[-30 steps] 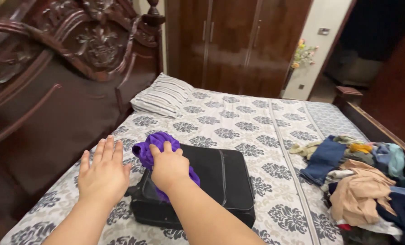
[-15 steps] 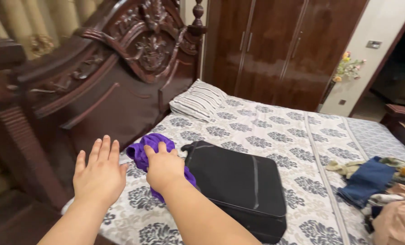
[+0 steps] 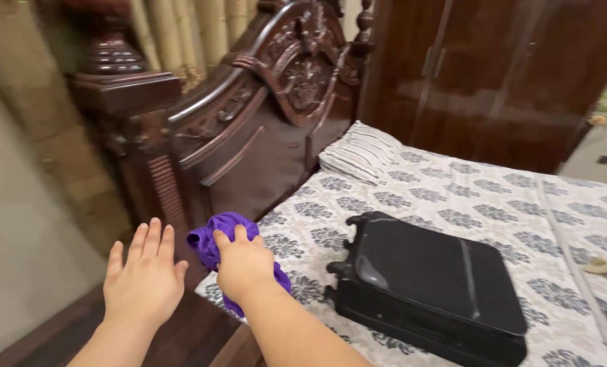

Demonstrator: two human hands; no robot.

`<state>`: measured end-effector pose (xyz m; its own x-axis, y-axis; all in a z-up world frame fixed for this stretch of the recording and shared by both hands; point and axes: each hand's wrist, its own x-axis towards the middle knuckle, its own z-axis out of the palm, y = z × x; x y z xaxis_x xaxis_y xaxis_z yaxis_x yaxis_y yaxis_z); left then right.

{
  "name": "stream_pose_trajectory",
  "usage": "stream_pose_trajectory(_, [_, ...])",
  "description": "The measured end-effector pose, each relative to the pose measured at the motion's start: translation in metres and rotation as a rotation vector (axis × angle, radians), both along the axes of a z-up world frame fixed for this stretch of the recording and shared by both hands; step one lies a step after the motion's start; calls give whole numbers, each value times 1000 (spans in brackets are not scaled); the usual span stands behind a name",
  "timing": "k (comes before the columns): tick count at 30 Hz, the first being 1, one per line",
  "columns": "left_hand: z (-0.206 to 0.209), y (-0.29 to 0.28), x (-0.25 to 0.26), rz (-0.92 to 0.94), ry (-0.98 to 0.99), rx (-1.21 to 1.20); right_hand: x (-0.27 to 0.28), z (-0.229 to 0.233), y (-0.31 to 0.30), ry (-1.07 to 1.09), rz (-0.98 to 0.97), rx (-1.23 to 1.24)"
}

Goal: Wiping down the exterior of a black suitcase with a purple cloth on a bed.

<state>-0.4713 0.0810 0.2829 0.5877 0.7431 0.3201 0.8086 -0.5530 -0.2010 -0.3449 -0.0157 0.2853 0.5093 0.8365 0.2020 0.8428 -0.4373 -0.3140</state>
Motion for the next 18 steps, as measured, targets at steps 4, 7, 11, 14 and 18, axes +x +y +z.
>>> stream_pose_trajectory(4, [-11, 17, -38, 71, 18, -57, -33, -13, 19, 23, 61, -42])
stream_pose_trajectory(7, [-21, 25, -59, 123, 0, -102, -49, -27, 31, 27, 122, -86])
stream_pose_trajectory(11, [-26, 25, -80, 207, 45, -134, -70, -42, 47, 42, 201, -136])
stream_pose_trajectory(14, [-36, 28, -94, 263, 24, -156, -82, -47, 59, 28, 270, -156])
stream_pose_trajectory(18, [-44, 32, -116, 340, 53, -176, -98, -47, 76, 13, 332, -192])
